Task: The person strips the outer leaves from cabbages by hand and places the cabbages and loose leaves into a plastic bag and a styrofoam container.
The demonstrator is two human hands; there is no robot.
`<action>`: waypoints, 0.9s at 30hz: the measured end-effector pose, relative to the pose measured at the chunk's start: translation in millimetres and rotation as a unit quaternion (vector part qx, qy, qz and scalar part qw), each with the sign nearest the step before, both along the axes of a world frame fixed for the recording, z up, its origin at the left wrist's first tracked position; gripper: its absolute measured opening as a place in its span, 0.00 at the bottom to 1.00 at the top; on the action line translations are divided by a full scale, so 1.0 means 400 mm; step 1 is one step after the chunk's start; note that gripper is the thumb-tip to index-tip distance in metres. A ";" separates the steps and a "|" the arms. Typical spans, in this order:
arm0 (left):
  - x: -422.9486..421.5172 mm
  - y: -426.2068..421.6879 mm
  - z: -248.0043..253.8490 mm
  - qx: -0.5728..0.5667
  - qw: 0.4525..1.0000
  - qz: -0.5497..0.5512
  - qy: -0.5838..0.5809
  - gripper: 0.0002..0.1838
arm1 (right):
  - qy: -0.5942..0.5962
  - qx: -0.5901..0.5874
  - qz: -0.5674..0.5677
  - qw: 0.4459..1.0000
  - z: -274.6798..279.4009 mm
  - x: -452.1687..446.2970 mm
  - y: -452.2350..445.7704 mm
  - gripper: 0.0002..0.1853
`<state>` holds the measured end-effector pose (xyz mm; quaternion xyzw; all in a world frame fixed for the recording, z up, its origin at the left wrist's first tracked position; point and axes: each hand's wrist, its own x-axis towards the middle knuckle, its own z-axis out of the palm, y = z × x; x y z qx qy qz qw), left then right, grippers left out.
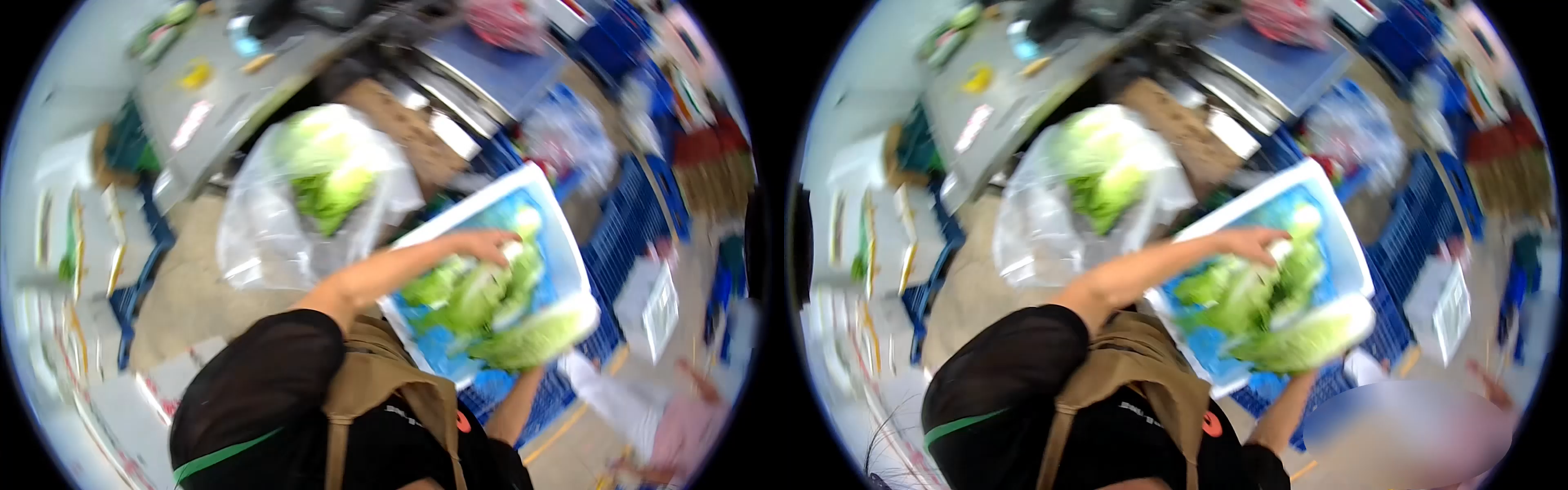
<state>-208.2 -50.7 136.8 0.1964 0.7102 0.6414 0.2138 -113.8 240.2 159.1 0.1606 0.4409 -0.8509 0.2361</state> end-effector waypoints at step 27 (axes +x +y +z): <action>0.767 -0.828 0.275 -0.665 0.743 0.060 -0.050 0.06 | 0.678 0.407 0.587 0.174 -0.143 0.092 -1.629 0.38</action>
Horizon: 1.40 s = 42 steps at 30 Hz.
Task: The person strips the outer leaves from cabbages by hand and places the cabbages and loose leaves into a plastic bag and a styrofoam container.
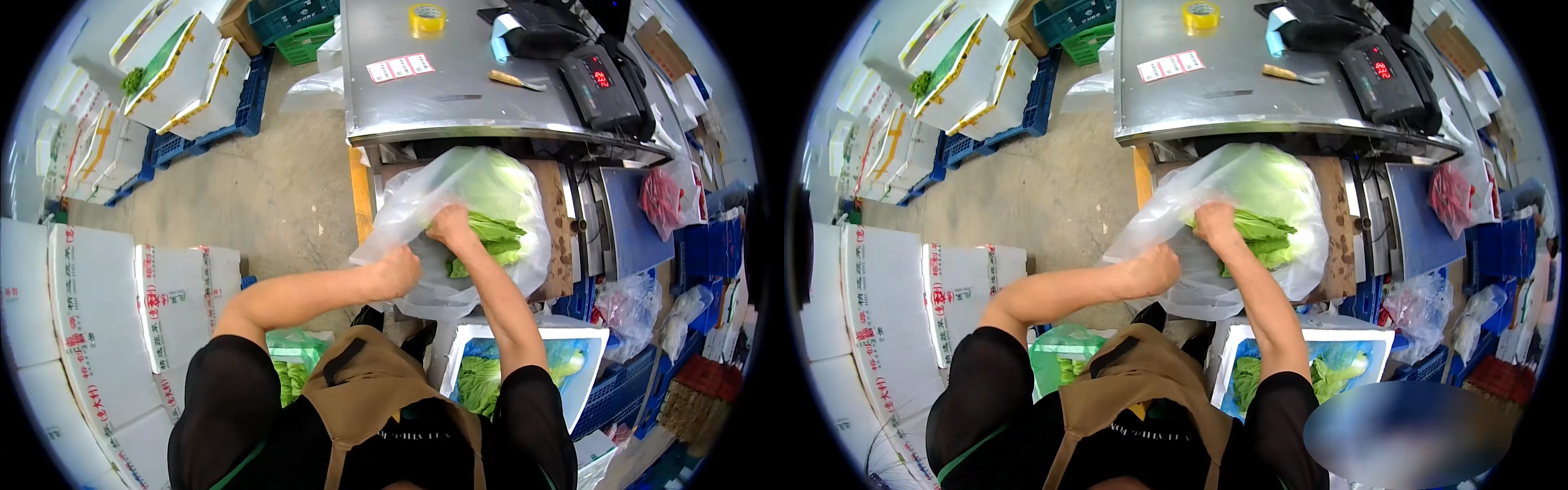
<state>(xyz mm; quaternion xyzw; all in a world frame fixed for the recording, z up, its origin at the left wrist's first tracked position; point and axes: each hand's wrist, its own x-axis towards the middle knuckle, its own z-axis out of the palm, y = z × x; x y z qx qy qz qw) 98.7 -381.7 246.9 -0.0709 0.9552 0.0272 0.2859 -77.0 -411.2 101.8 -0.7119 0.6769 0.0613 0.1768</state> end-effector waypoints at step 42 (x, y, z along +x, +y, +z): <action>-0.435 0.726 -0.093 0.362 0.908 -0.204 -0.061 0.20 | -0.069 -0.101 -0.955 0.269 -0.228 -0.775 1.363 0.49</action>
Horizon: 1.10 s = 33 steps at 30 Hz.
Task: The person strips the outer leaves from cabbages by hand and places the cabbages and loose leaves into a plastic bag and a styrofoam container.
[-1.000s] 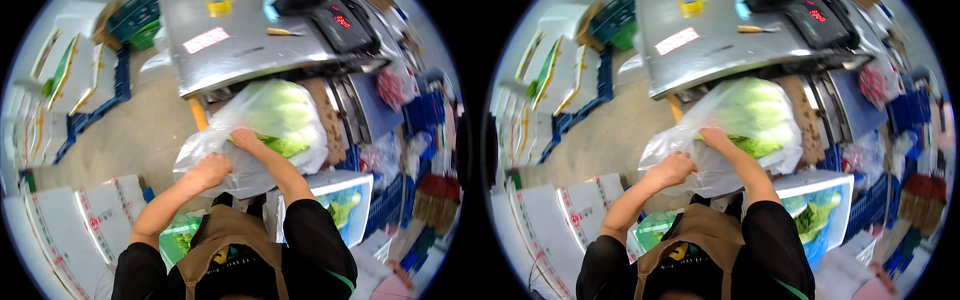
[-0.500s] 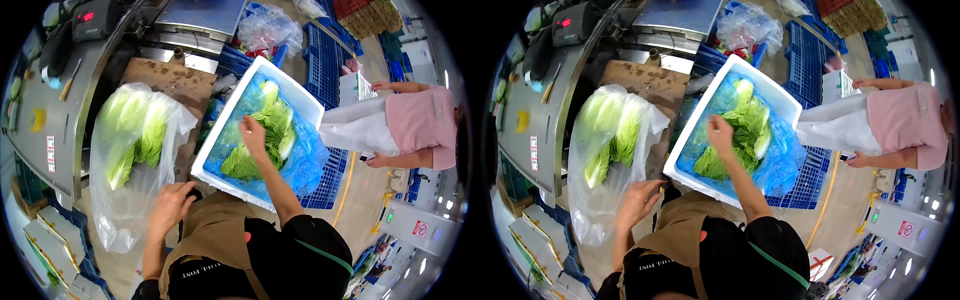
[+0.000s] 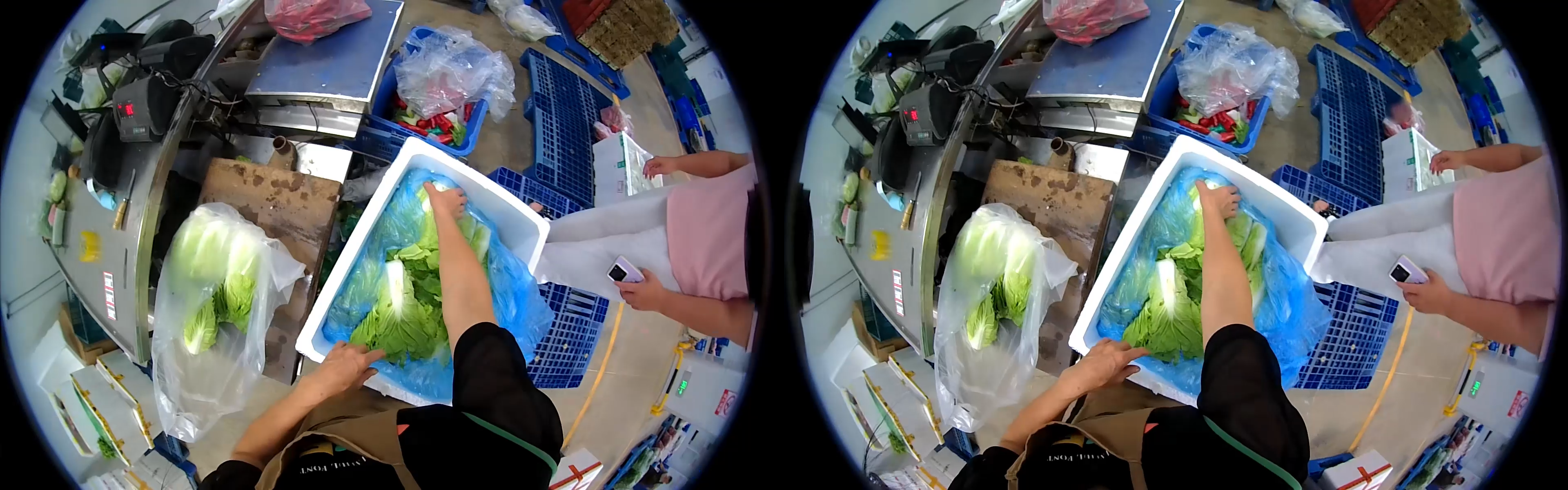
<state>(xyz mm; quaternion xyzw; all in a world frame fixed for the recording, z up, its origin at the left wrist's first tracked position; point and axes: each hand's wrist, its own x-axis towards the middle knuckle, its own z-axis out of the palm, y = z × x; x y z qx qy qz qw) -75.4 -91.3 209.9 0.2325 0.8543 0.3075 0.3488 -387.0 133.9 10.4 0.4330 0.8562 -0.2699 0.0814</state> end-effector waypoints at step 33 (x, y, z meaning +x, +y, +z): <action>-0.365 0.115 0.063 0.413 0.848 0.251 -0.217 0.42 | 0.214 -0.671 0.048 0.709 0.410 0.421 0.085 0.27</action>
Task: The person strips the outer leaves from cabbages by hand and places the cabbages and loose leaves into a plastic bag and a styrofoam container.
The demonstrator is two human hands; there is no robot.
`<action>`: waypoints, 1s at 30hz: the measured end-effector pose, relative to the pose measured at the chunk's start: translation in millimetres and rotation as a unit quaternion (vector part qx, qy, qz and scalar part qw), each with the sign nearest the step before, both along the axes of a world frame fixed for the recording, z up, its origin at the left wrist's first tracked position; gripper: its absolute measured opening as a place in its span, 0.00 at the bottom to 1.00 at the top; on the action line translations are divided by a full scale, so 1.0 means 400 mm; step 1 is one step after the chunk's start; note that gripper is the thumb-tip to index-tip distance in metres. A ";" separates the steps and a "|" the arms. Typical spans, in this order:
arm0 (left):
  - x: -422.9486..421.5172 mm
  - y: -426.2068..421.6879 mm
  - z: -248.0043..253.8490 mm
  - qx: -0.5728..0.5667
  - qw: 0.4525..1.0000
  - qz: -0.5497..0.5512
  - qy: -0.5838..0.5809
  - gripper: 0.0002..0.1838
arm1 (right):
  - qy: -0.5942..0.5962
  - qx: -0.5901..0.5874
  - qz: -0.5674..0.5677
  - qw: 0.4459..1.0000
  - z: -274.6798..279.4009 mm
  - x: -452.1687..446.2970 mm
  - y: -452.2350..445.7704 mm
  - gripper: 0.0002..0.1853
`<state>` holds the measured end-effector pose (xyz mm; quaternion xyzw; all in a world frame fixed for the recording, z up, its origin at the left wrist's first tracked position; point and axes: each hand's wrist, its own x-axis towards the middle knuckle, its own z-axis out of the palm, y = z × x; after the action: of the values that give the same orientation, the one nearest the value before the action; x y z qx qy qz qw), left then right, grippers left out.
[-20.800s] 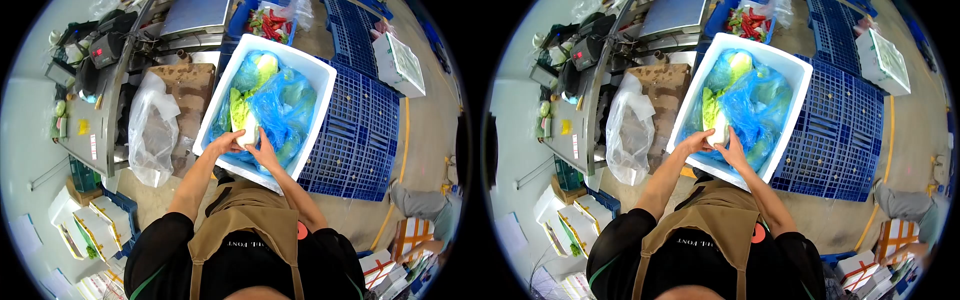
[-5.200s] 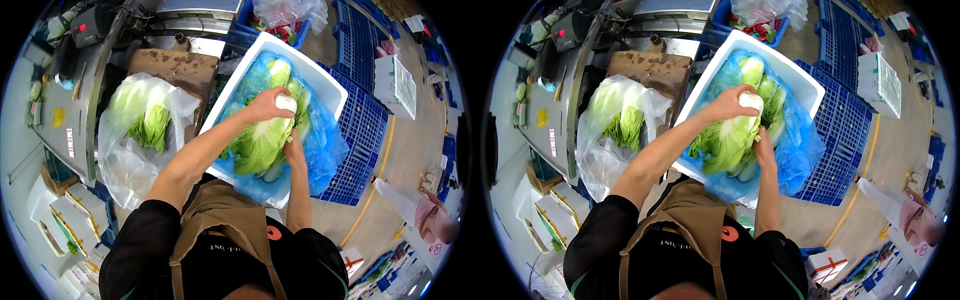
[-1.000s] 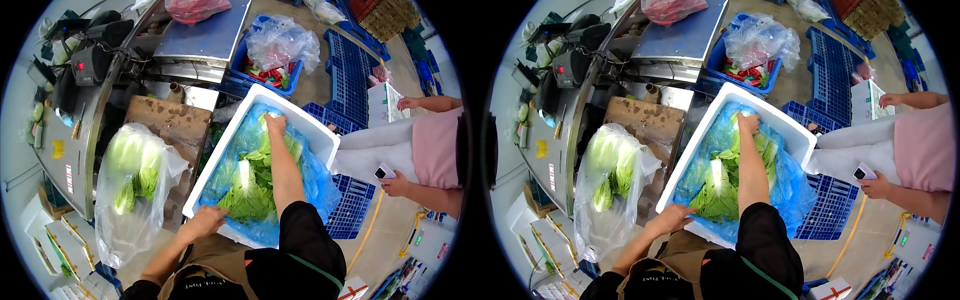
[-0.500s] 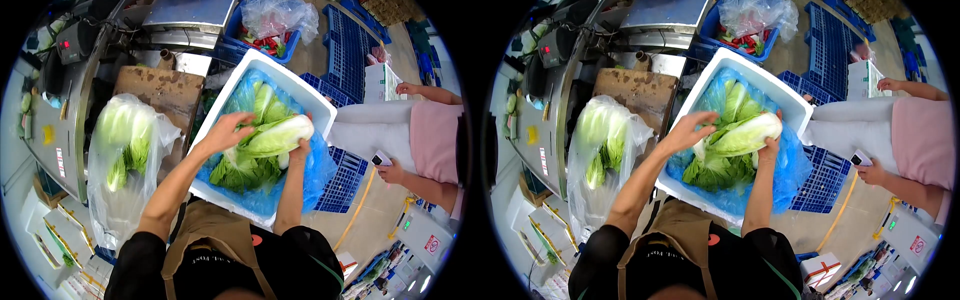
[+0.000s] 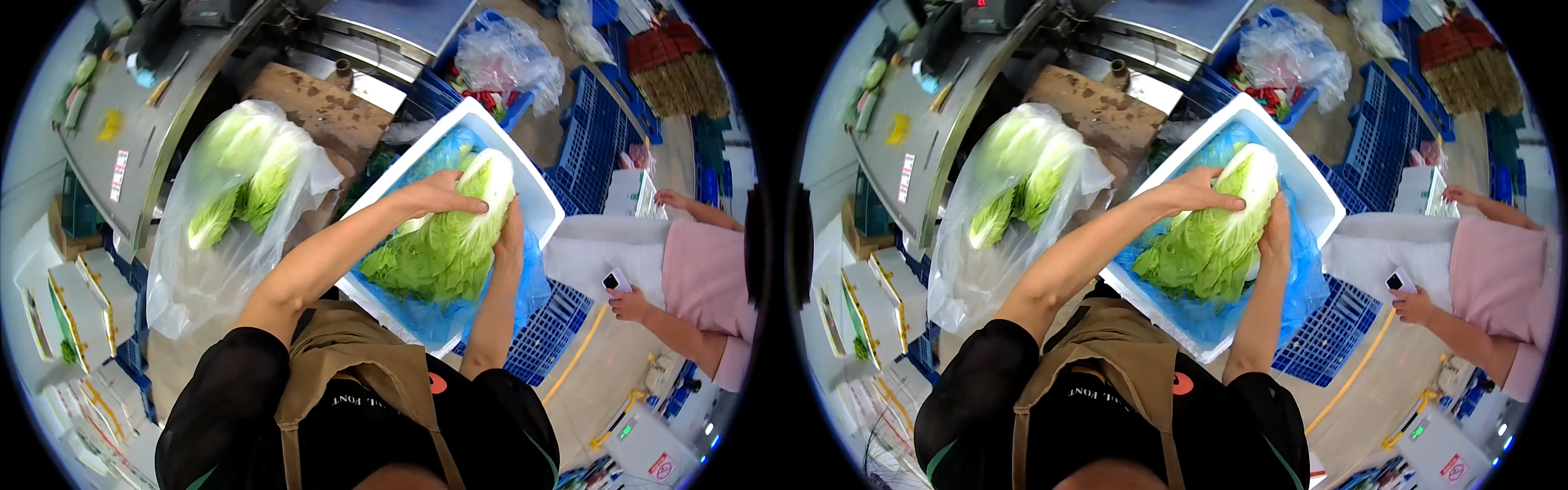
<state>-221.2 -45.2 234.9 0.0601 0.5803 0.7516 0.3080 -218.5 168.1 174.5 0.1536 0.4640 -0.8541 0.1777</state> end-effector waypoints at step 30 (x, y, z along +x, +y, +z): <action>0.968 -0.765 0.183 0.171 0.639 0.750 -0.014 0.12 | 0.522 0.122 0.724 0.434 -0.140 0.448 -1.353 0.34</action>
<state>166.1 -351.1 308.1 -0.3548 0.2829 0.8110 -0.3694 -39.5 -373.2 118.4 -0.6934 0.5096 -0.2651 0.4350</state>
